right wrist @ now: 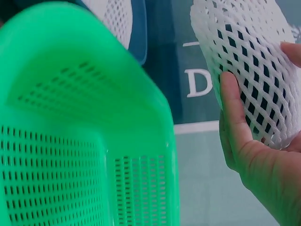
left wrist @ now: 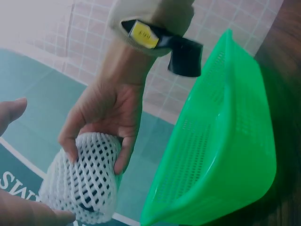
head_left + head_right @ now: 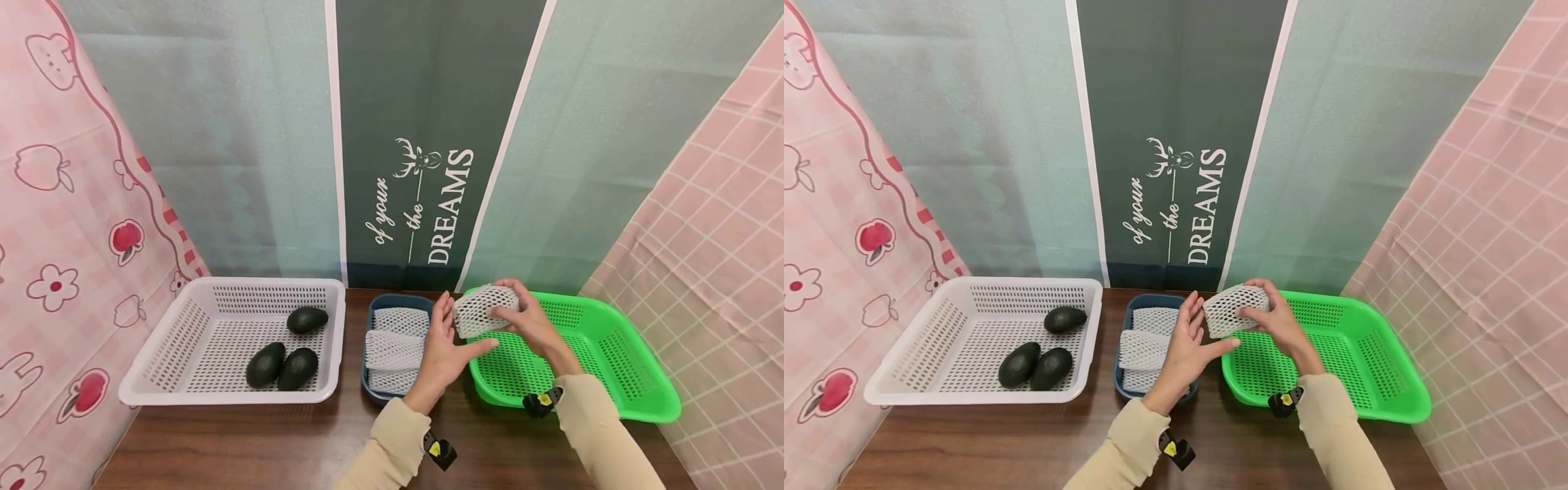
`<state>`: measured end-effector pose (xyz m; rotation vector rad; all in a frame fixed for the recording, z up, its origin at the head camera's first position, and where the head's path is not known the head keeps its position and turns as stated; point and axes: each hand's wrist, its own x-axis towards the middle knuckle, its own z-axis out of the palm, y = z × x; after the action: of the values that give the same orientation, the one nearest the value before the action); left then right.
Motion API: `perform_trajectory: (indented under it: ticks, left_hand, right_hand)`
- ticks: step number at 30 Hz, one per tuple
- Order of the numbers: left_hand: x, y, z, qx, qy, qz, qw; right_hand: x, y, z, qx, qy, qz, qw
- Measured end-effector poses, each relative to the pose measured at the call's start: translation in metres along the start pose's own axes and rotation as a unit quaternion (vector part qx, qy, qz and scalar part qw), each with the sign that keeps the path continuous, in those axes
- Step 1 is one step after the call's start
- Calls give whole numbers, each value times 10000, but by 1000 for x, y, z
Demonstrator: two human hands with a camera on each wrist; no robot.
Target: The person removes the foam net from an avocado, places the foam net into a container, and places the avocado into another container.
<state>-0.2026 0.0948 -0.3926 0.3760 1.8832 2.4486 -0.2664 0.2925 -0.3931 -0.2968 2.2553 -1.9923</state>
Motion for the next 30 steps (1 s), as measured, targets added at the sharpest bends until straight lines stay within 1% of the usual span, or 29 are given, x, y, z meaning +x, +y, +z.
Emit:
perform_trajectory:
  ticks: [2, 5, 9, 14, 19, 21, 23, 26, 30]
  left_hand:
    - [-2, 8, -4, -46, 8, -118, 9999]
    - [-2, 11, -11, -163, 26, -338, 9993]
    - [2, -3, -21, -421, 31, -488, 9979]
    - [-1, -4, -32, -880, -118, -633, 9940]
    - [-6, -1, -41, -1284, -137, -918, 9874]
    - [-8, 0, -45, -1459, -156, -1084, 9832]
    - [-10, -1, -49, -1650, -205, -1183, 9789]
    - [-14, -4, -55, -1974, -297, -1278, 9715]
    - [-18, -8, -64, -2268, -407, -1380, 9633]
  right_hand:
    - [-2, -2, 4, 98, 39, -71, 9999]
    - [-5, -5, 10, 263, 113, -232, 9993]
    - [-9, -8, 17, 431, 247, -511, 9975]
    - [-17, -15, 27, 528, 338, -770, 9951]
    - [-23, -18, 38, 499, 326, -1165, 9914]
    - [-26, -18, 42, 538, 285, -1319, 9894]
    - [-29, -18, 45, 627, 227, -1447, 9872]
    - [-33, -17, 51, 763, 131, -1545, 9850]
    - [-38, -17, 58, 874, 46, -1565, 9838]
